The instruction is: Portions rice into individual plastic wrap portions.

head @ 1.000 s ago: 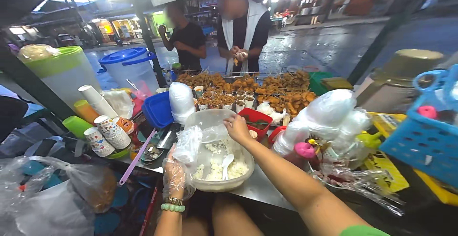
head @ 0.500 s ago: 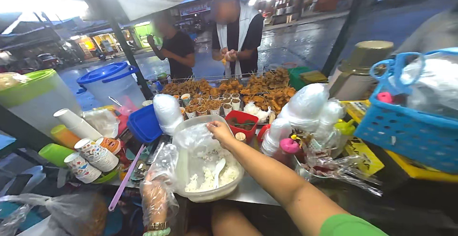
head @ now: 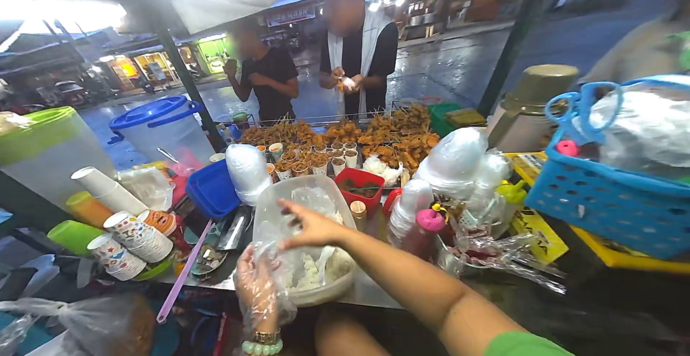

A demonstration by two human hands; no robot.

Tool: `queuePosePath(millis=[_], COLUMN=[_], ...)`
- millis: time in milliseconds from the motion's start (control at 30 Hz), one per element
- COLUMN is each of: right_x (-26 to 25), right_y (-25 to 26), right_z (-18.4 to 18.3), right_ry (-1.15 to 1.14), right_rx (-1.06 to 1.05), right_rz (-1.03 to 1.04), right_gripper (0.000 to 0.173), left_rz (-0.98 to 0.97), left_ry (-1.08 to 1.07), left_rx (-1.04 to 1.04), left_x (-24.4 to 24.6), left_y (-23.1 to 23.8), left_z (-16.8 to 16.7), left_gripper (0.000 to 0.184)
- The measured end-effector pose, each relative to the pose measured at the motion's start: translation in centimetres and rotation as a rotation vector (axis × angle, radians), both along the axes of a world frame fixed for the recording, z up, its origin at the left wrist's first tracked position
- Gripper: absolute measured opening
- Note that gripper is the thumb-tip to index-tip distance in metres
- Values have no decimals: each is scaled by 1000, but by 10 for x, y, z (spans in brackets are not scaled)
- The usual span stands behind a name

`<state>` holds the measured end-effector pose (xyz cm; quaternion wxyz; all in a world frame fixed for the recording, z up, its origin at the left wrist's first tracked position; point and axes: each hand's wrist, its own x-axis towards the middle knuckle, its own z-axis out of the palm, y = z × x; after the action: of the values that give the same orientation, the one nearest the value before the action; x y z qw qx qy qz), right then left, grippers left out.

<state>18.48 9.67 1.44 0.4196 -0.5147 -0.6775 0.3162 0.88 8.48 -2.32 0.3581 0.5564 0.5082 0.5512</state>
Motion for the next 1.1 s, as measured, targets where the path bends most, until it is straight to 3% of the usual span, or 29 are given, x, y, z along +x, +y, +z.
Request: queuePosePath(millis=[67, 167, 300, 367, 467, 533, 633, 733, 800, 867, 967, 1100], right_x=[-17, -14, -15, -21, -20, -16, 2, 1, -11, -18, -10, 10], right_y=[-7, -4, -4, -10, -18, -21, -8, 1, -3, -3, -1, 5], right_z=[-1, -14, -23, -15, 0, 6, -2, -21, -32, -39, -30, -17], right_ry=[-119, -48, 287, 512, 700, 523, -140, -653, -807, -881, -913, -1029], right_rx=[-14, -90, -268, -335, -357, -278, -191, -466, -642, -722, -691, -616], right_rz=[104, -34, -170, -169, -54, -56, -95, -50, -20, 4, 25, -11], right_gripper=[75, 27, 24, 29, 25, 19, 24, 53, 57, 45, 26, 25], left_rz=[-46, -128, -392, -354, -68, 47, 58, 48, 0, -86, -171, -201], left_ry=[-60, -341, -619, -380, 362, 564, 562, 569, 573, 564, 566, 650], left_rx=[9, -15, -90, 34, 343, 426, 349, 248, 171, 55, -22, -106], left_x=[7, 4, -6, -10, -26, -34, -43, -45, -42, -37, -33, -24], left_y=[-7, -12, -20, -19, -5, 3, 11, 16, 15, 17, 25, 42], left_z=[-3, -2, 11, 8, 7, 8, 8, 9, 13, 20, 22, 13], left_gripper=[44, 41, 29, 22, 12, 12, 15, 25, 28, 31, 33, 33])
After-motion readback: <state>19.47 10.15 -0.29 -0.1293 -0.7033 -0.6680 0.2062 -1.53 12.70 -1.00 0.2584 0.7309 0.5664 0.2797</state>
